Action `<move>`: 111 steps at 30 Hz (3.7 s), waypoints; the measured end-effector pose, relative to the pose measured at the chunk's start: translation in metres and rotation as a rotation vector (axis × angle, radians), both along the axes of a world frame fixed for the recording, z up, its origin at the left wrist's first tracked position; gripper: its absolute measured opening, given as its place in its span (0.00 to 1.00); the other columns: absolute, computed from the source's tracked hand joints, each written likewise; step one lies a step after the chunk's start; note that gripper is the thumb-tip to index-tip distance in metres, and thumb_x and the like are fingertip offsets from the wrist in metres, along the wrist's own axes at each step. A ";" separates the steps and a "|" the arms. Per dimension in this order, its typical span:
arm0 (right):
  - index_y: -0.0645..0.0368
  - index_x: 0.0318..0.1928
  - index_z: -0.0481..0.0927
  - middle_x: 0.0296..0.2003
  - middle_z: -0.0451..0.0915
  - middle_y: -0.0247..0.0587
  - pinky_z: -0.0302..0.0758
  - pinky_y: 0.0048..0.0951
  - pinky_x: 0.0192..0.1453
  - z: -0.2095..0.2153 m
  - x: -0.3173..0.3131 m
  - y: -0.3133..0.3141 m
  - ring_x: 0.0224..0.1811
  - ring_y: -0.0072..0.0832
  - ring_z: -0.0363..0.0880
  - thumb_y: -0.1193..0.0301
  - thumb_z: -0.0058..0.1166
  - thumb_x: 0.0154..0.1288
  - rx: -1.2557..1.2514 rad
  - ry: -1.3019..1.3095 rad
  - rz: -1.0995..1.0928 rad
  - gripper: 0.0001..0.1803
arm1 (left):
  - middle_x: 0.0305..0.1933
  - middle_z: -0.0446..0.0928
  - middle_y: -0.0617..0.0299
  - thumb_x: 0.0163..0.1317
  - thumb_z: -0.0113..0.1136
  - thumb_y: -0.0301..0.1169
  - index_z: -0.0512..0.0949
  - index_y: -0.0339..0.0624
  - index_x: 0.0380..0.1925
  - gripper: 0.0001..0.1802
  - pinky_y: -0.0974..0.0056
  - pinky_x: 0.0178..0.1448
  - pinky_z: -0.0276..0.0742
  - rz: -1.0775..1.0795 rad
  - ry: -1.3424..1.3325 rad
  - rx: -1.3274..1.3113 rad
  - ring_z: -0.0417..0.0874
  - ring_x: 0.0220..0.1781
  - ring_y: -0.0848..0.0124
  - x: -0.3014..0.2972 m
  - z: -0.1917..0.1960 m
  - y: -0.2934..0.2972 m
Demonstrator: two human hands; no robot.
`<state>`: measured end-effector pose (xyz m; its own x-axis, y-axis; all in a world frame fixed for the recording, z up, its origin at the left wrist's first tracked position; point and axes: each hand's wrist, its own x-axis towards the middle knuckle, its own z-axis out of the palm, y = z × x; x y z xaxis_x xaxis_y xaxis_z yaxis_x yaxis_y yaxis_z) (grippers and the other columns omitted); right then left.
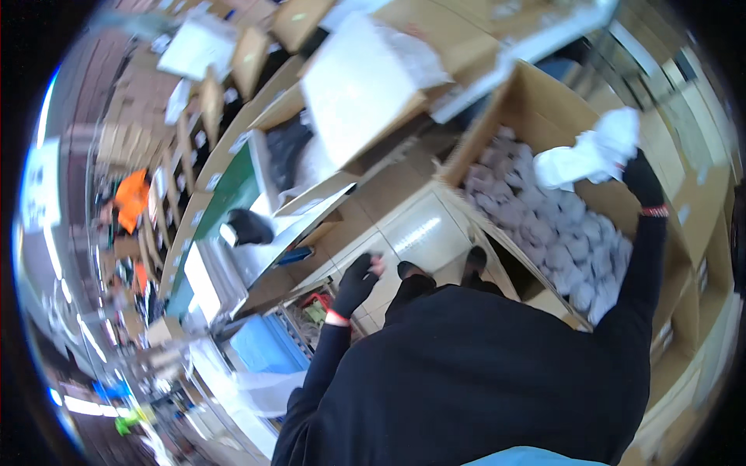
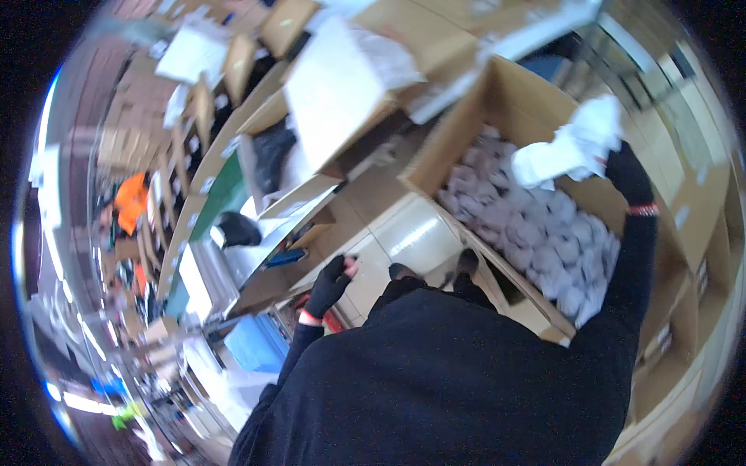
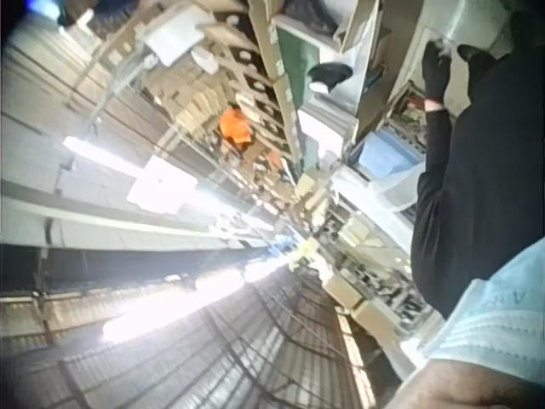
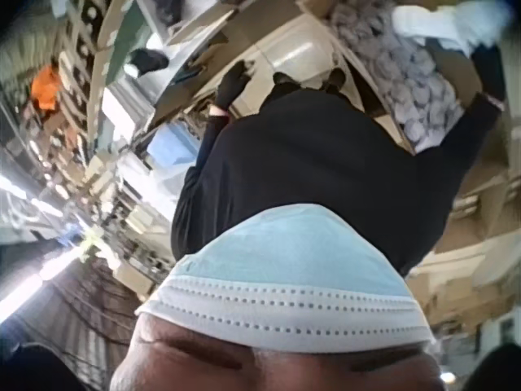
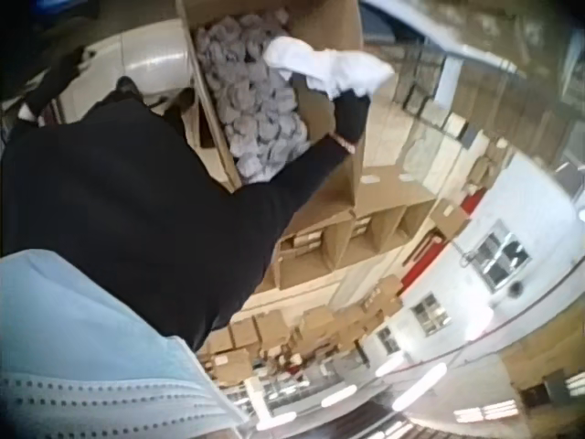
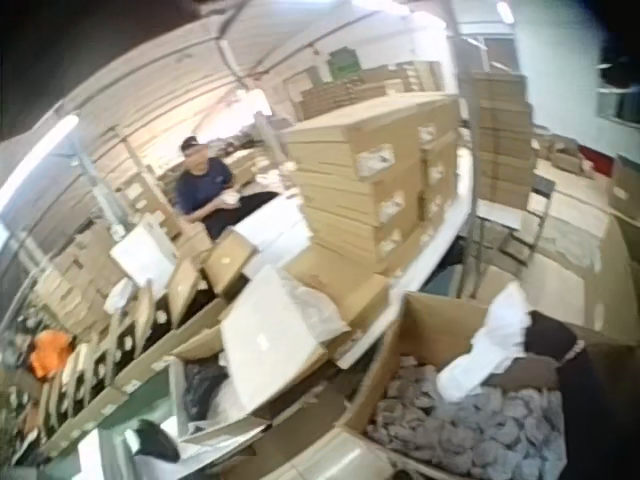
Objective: The person places white tissue paper into a cardboard box, inserts a black shoe, adds a white shoe insert, and closes the box. This process is repeated for multiple pairs of shoes on a factory assembly line.
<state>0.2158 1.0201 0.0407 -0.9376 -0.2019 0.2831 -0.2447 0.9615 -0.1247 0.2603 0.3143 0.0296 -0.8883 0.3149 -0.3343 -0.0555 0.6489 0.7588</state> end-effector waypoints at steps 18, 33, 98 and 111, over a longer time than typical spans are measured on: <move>0.58 0.63 0.66 0.59 0.71 0.43 0.65 0.37 0.67 0.080 -0.159 -0.692 0.60 0.36 0.70 0.68 0.54 0.65 -0.768 -0.308 0.921 0.26 | 0.69 0.63 0.51 0.73 0.39 0.52 0.56 0.38 0.68 0.34 0.54 0.71 0.61 0.368 -0.341 1.686 0.66 0.69 0.59 -0.124 0.100 -0.195; 0.58 0.37 0.84 0.35 0.83 0.45 0.76 0.33 0.41 0.085 -0.269 -0.923 0.37 0.38 0.81 0.67 0.65 0.53 -1.040 -0.645 0.691 0.12 | 0.70 0.56 0.51 0.65 0.54 0.52 0.41 0.46 0.73 0.46 0.51 0.67 0.67 0.933 0.366 1.312 0.64 0.69 0.58 -0.180 0.120 -0.426; 0.57 0.65 0.64 0.60 0.66 0.55 0.61 0.48 0.68 0.028 -0.345 -0.663 0.65 0.52 0.62 0.60 0.63 0.58 -0.421 -0.133 0.607 0.37 | 0.63 0.64 0.38 0.46 0.59 0.24 0.63 0.28 0.61 0.37 0.50 0.70 0.58 0.564 0.459 -0.479 0.62 0.67 0.44 -0.183 -0.102 -0.301; 0.57 0.64 0.65 0.62 0.63 0.53 0.56 0.51 0.70 0.074 -0.306 -0.679 0.68 0.52 0.58 0.57 0.61 0.58 -0.336 -0.154 0.496 0.36 | 0.36 0.74 0.53 0.53 0.58 0.22 0.72 0.40 0.41 0.14 0.59 0.41 0.74 0.764 0.767 -0.077 0.79 0.37 0.57 -0.208 0.037 -0.280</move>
